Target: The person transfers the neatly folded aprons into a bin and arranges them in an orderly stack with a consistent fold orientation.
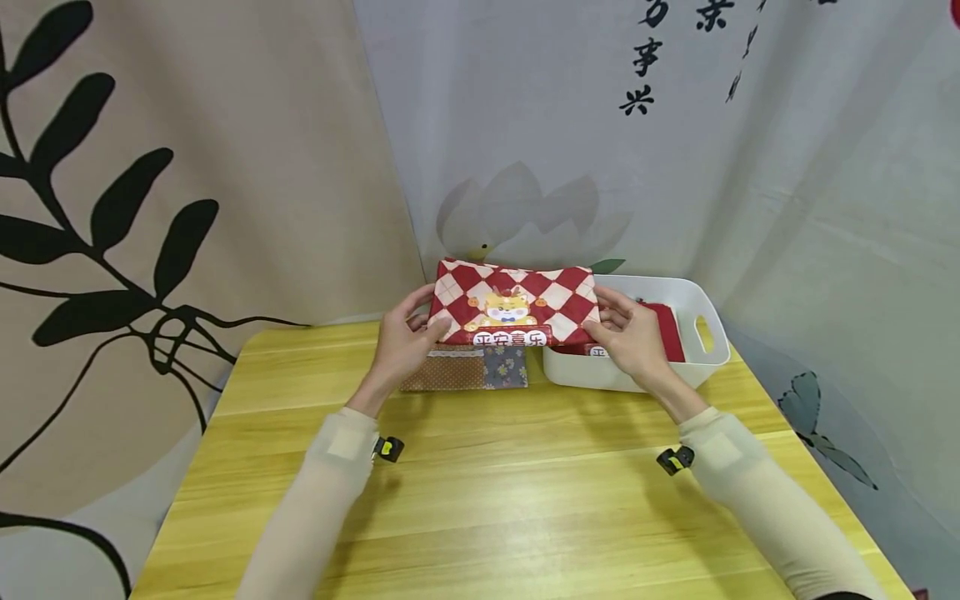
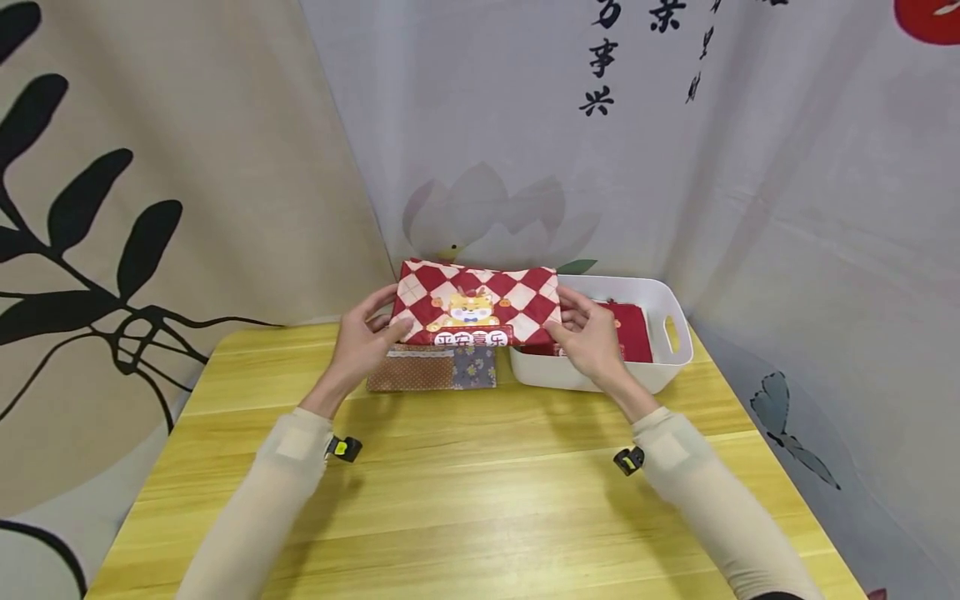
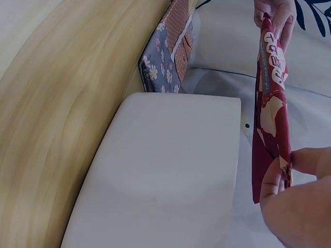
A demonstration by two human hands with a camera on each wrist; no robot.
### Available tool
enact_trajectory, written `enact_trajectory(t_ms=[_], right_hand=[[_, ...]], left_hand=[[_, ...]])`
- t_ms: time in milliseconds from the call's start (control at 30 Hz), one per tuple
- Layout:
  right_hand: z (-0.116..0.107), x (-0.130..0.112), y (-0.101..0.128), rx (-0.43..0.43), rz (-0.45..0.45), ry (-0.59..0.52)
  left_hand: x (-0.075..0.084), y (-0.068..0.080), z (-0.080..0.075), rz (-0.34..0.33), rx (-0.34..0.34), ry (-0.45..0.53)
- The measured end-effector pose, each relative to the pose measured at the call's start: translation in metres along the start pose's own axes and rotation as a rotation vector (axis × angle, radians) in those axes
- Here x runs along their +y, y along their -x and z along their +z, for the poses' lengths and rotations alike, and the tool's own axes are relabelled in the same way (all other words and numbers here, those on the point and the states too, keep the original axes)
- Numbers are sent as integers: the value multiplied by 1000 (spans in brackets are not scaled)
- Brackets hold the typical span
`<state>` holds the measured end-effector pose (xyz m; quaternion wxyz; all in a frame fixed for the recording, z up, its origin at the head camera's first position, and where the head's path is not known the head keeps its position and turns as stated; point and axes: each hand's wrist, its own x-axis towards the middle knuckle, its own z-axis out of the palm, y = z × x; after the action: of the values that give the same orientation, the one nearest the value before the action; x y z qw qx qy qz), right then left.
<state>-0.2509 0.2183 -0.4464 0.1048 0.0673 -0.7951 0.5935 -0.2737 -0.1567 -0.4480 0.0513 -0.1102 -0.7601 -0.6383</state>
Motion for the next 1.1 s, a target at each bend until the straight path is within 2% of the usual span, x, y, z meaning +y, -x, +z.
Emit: enact_trajectory(t_ms=[533,1100], right_hand=[[-22,3,3,34,24,34],[-43,8,7,54,42,10]], left_hand=[[4,-7,23,4,-34,-23],[10,-13,44,0,-64,-26]])
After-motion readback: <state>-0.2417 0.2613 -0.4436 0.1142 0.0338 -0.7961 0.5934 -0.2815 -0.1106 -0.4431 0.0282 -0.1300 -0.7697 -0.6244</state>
